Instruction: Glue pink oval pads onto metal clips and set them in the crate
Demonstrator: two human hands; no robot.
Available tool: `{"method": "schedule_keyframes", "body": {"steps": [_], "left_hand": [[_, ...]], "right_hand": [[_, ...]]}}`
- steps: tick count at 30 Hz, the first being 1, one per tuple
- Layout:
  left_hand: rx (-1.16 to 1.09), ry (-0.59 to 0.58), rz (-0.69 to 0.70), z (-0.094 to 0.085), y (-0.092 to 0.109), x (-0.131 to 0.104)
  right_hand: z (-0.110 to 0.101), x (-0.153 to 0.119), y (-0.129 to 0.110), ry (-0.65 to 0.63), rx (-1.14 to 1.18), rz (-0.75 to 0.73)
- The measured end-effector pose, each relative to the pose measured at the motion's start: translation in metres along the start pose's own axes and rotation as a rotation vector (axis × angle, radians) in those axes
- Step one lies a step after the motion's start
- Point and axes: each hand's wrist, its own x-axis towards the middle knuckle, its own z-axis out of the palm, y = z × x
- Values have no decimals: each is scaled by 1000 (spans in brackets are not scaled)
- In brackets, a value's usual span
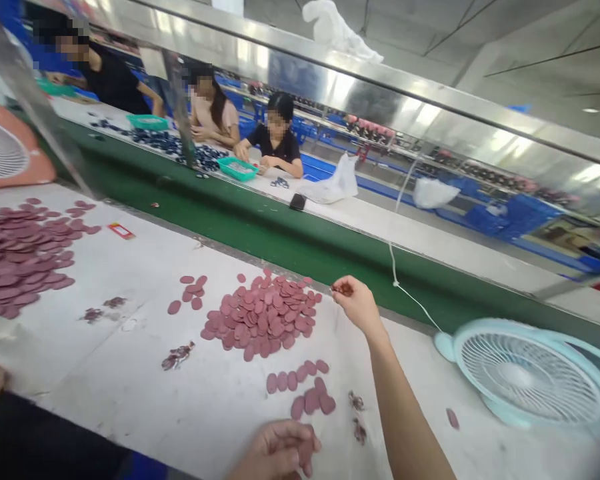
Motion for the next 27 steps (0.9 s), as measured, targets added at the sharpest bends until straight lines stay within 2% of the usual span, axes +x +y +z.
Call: {"method": "schedule_keyframes", "body": {"steps": [3, 6, 10, 14, 18, 21, 23, 24, 27], "left_hand": [[6, 25, -31, -8, -7, 2], [41, 43, -18, -10, -7, -2], [67, 16, -6, -12, -5, -6], [83, 19, 17, -14, -7, -4], [90, 80, 31, -13, -9, -5], [107, 131, 11, -7, -13, -10], [108, 159, -16, 0, -20, -13], [103, 165, -34, 4, -25, -14], [63, 178, -97, 17, -42, -13]], "right_hand": [[-19, -85, 29, 2, -37, 118], [-15, -143, 50, 22, -63, 203], [1, -185, 63, 105, -70, 220], [22, -226, 53, 192, -65, 130], [47, -273, 40, 124, -20, 9], [53, -303, 39, 74, 18, -25], [47, -322, 40, 97, 134, 25], [42, -332, 41, 159, 291, 93], [21, -356, 43, 460, 950, 365]]}}
